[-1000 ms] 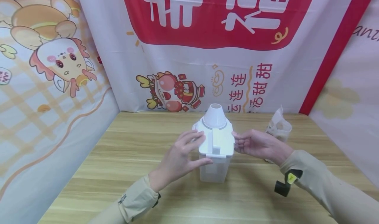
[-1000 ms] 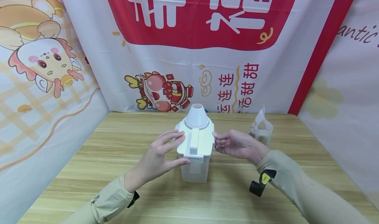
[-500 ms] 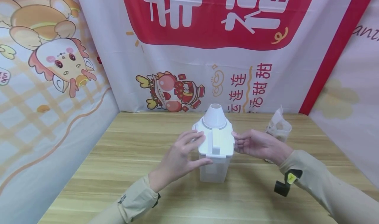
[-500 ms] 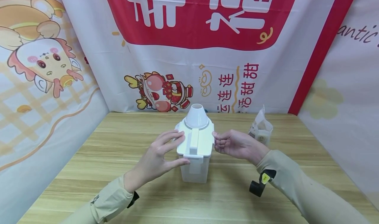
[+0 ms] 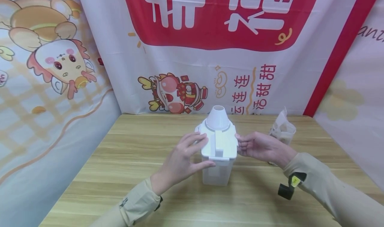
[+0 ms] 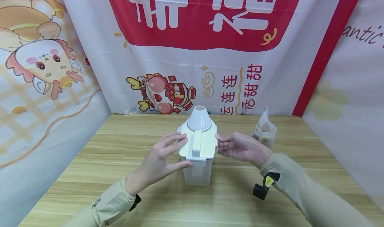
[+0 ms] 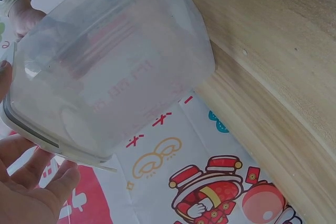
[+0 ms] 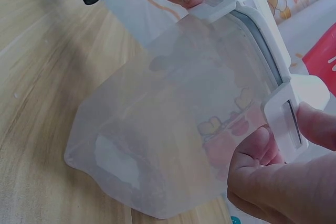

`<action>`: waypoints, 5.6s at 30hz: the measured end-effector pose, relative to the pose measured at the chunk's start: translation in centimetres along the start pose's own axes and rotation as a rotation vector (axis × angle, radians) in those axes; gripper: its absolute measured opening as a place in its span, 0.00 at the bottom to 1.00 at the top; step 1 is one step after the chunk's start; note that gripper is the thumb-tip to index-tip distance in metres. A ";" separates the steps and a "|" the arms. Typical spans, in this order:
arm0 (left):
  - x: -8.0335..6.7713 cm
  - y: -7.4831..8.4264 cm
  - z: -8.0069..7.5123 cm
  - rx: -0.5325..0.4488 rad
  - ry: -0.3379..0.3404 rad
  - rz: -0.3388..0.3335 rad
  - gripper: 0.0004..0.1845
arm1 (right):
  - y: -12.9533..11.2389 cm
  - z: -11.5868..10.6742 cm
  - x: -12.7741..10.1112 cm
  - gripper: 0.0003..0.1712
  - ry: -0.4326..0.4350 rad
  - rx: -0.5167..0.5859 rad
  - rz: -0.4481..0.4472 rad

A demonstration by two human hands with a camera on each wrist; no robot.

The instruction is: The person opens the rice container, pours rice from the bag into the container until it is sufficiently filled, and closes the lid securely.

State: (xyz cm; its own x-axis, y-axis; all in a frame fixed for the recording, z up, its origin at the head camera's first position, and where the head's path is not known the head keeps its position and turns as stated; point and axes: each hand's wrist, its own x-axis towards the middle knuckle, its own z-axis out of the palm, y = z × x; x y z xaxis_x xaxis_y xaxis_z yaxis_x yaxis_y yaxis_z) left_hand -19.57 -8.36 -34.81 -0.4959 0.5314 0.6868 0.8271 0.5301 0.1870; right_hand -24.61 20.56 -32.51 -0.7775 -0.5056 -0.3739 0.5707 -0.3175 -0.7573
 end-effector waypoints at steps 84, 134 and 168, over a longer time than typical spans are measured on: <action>1.3 3.4 2.5 -0.045 0.127 0.001 0.26 | -0.6 2.0 1.3 0.26 0.264 -0.699 -0.428; 1.6 -3.9 0.3 -0.203 0.056 0.028 0.16 | 2.6 3.4 -4.7 0.42 0.475 -0.640 -0.449; 2.2 -6.9 0.3 -0.330 -0.054 -0.126 0.17 | 3.5 1.3 -1.6 0.44 0.334 -0.879 -0.622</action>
State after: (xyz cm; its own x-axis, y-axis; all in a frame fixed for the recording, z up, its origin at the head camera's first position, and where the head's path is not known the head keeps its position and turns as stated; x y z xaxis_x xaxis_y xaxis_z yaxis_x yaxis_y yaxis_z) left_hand -26.43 -10.64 -34.86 -0.6057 0.5143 0.6071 0.7949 0.3568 0.4908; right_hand -21.04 19.18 -33.87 -0.9689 -0.1749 0.1750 -0.2220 0.3024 -0.9270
